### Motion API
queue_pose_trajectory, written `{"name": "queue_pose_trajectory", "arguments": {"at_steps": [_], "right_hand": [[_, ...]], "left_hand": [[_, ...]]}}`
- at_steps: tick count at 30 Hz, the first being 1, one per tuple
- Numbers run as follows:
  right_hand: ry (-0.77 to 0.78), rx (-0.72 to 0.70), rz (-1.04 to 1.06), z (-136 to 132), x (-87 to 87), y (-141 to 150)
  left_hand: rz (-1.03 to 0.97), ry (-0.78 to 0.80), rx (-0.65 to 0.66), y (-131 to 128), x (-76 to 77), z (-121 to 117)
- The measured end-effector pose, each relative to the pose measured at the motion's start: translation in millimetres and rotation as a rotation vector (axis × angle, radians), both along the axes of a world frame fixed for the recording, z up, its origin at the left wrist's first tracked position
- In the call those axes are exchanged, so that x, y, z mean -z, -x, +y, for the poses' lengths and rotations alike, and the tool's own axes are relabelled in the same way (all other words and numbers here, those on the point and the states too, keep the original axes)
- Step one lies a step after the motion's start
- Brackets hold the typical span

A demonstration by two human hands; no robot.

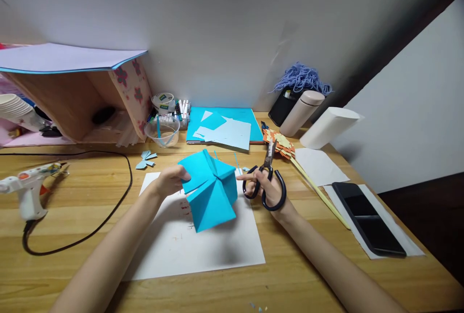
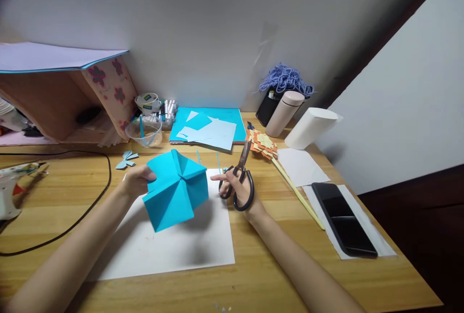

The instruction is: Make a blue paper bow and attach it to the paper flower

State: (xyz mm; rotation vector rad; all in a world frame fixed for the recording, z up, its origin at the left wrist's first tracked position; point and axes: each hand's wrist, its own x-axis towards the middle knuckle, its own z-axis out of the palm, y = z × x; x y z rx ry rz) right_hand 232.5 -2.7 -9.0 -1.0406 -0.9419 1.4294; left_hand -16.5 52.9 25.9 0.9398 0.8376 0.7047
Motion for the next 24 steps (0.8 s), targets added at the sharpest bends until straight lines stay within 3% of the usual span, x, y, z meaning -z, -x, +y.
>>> {"name": "queue_pose_trajectory", "arguments": {"at_steps": [3, 6, 10, 14, 17, 19, 22, 24], "right_hand": [[0.136, -0.174, 0.079, -4.1, 1.9, 4.1], [0.184, -0.269, 0.082, -10.8, 1.5, 8.4], [0.206, -0.184, 0.096, -13.3, -0.4, 9.9], [0.245, -0.006, 0.273, -9.1, -0.5, 9.0], [0.232, 0.139, 0.409, -4.8, 2.2, 7.1], [0.221, 0.223, 0.479, -2.7, 4.2, 6.1], [0.215, 0.268, 0.495, -2.0, 5.3, 7.2], [0.203, 0.231, 0.439, -2.4, 5.2, 9.1]], "left_hand": [[-0.005, 0.131, 0.243, -4.2, 9.8, -3.5], [-0.002, 0.163, 0.282, -11.2, 16.6, -5.7], [-0.048, 0.181, 0.234, -22.1, 14.7, -5.3], [-0.327, 0.154, 0.125, -31.8, 14.4, -4.1], [-0.434, 0.041, 0.212, -42.1, 23.1, -7.7], [-0.388, -0.042, 0.264, -52.5, 28.7, -14.1], [-0.107, -0.189, 0.287, -69.8, 29.4, -28.2], [0.079, -0.249, 0.157, -77.9, 25.3, -36.4]]}}
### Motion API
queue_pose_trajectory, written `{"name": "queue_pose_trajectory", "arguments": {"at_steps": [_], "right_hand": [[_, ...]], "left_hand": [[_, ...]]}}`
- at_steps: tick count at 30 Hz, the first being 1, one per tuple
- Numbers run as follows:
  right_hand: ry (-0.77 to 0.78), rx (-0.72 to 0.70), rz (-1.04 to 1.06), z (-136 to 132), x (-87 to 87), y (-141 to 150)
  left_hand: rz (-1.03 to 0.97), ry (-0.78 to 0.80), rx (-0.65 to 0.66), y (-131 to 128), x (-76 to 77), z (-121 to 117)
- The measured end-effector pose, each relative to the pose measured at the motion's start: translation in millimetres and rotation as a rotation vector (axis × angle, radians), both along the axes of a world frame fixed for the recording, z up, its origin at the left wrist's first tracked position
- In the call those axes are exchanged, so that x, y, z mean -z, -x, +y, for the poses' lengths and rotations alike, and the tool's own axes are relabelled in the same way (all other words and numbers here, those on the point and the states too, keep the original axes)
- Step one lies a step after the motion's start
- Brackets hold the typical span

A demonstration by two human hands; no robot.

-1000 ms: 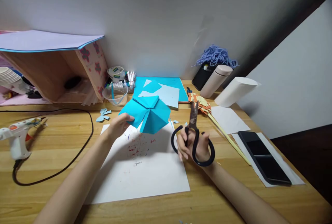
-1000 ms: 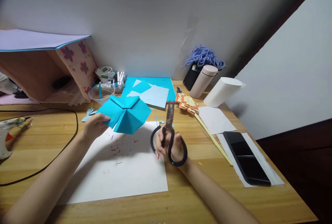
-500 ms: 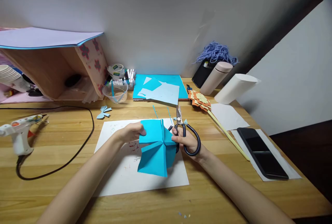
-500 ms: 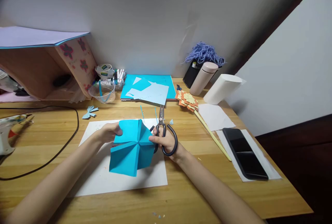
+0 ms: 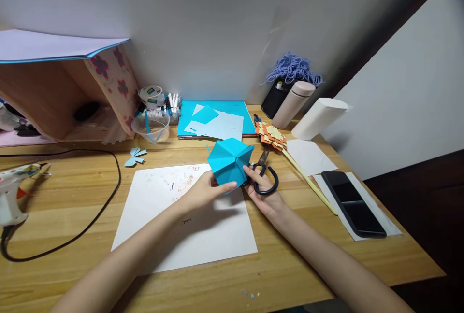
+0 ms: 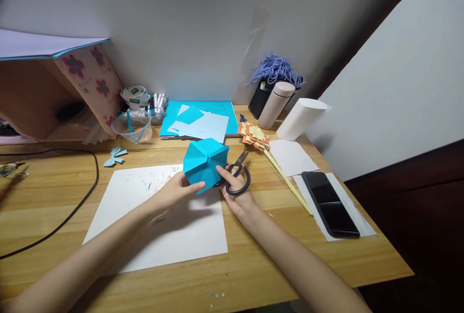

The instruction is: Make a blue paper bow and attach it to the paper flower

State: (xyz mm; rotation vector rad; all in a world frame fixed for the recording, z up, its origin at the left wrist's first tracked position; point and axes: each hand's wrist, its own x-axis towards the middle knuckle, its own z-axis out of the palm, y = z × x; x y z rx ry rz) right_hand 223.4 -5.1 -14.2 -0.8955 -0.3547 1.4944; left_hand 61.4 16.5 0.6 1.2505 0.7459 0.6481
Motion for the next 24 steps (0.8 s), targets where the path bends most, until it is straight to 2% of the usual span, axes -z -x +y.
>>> {"name": "queue_pose_trajectory", "arguments": {"at_steps": [3, 6, 8, 11, 14, 18, 24], "right_hand": [[-0.045, -0.116, -0.17, 0.9, 0.3, -1.3], [-0.108, -0.329, -0.463, 3.0, -1.4, -12.5], [-0.208, -0.441, -0.791, 3.2, -5.8, -23.1], [-0.335, -0.526, -1.408, 1.3, -14.9, -35.2], [-0.352, -0.622, -1.759, -0.3, -20.2, -37.3], [-0.352, -0.668, -1.905, -1.3, -19.9, -31.7], [-0.353, -0.683, -1.972, -3.5, -15.3, -27.1]], "left_hand": [[0.109, -0.079, -0.248, -1.2, -6.7, -3.4], [0.211, -0.119, -0.455, 7.9, -10.8, 4.2], [0.269, -0.146, -0.571, 15.4, -13.6, 11.2], [0.343, -0.193, -0.666, 23.6, -20.1, 18.8], [0.382, -0.224, -0.683, 27.9, -26.8, 22.5], [0.402, -0.213, -0.651, 30.6, -28.7, 26.1], [0.378, -0.189, -0.639, 30.6, -25.4, 28.6]]}}
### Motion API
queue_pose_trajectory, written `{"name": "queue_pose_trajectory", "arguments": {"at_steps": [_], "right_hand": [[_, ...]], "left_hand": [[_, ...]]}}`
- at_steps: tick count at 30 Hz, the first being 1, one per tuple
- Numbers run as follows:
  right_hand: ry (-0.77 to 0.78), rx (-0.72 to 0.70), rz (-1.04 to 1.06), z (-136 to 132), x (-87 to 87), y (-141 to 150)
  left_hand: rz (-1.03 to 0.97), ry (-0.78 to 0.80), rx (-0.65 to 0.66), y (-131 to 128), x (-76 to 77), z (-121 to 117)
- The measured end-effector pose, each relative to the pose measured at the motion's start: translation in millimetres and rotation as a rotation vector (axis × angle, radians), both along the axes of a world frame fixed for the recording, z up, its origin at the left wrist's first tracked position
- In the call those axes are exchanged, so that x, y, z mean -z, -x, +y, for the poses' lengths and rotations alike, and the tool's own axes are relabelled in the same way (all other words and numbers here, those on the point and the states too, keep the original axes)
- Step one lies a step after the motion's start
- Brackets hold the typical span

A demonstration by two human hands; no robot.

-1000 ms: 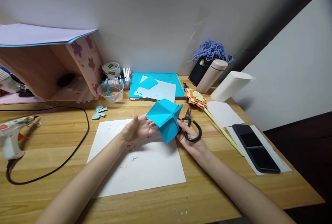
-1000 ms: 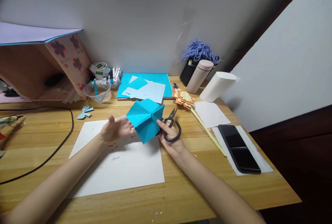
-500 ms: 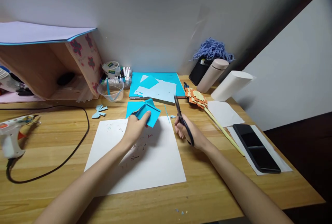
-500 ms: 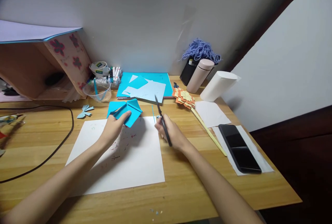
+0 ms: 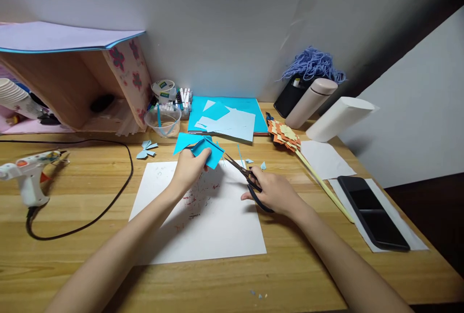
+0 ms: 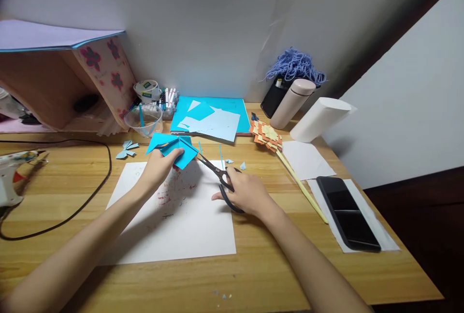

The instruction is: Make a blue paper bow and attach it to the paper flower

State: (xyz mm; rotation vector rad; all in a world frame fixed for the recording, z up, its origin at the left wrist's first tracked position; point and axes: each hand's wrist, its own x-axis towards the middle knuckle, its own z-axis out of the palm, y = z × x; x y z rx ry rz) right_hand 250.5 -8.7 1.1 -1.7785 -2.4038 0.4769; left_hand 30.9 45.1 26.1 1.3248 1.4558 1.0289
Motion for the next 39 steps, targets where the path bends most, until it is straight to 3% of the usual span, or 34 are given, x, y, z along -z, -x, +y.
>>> {"name": "queue_pose_trajectory", "arguments": {"at_steps": [9, 24, 31, 39], "right_hand": [[-0.034, -0.01, -0.002, -0.6, 0.3, 0.0], [-0.149, -0.004, -0.072, -2.5, 6.8, 1.1], [-0.105, -0.008, -0.095, -2.0, 5.9, 2.1], [-0.09, -0.007, -0.096, -2.7, 5.2, 2.4]], "left_hand": [[0.026, 0.044, 0.042, -2.9, -5.1, -4.9], [-0.005, 0.097, 0.085, -6.9, 3.3, -7.4], [0.108, 0.076, 0.096, -7.8, -0.4, -9.2], [0.242, 0.032, 0.096, -6.8, 6.5, -10.6]]}}
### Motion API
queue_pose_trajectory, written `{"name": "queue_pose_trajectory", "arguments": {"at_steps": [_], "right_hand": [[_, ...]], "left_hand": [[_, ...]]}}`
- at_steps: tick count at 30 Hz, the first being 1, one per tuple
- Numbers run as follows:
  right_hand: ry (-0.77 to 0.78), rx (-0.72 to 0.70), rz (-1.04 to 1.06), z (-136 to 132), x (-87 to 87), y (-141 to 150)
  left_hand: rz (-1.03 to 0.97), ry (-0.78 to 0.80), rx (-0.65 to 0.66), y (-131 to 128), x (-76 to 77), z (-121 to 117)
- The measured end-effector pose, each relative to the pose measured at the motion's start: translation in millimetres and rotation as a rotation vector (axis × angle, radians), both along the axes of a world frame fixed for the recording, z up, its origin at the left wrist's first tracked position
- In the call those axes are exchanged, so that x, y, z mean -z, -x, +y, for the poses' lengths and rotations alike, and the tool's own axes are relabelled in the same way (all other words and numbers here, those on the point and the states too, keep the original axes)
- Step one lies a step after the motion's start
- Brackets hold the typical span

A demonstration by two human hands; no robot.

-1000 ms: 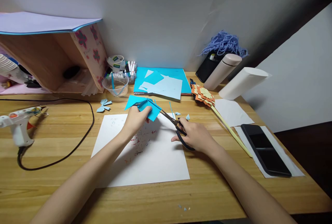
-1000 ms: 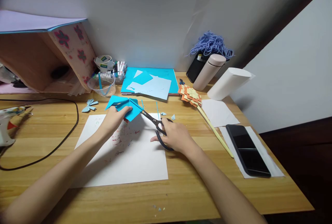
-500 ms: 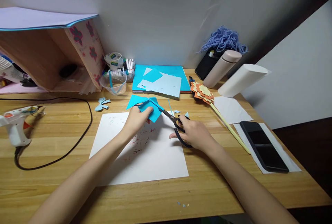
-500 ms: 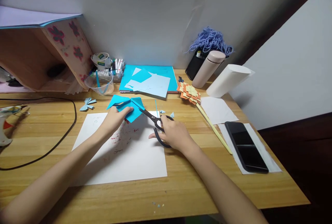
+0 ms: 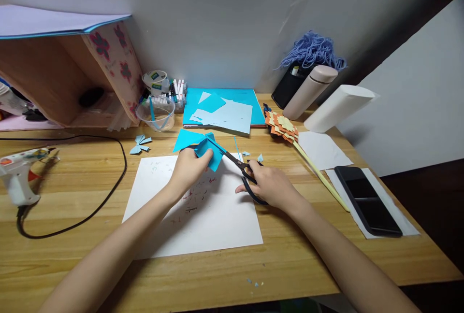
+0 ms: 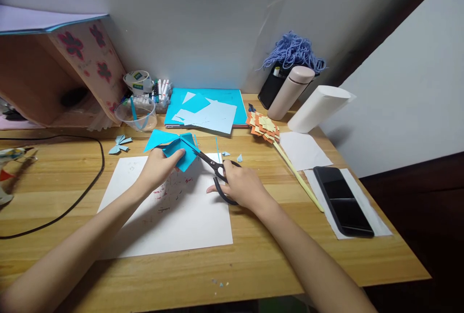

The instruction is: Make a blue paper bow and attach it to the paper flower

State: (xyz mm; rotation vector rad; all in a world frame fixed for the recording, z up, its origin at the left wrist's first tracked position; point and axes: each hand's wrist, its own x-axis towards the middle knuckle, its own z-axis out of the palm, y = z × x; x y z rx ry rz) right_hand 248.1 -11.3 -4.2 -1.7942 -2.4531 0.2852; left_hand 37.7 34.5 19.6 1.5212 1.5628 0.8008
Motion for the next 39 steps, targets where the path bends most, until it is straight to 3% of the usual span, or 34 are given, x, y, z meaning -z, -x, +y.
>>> {"name": "queue_pose_trajectory", "arguments": {"at_steps": [39], "right_hand": [[-0.031, 0.006, -0.078, 0.8, 1.3, 2.1]], "left_hand": [[0.063, 0.059, -0.017, -2.9, -5.9, -2.5]]}}
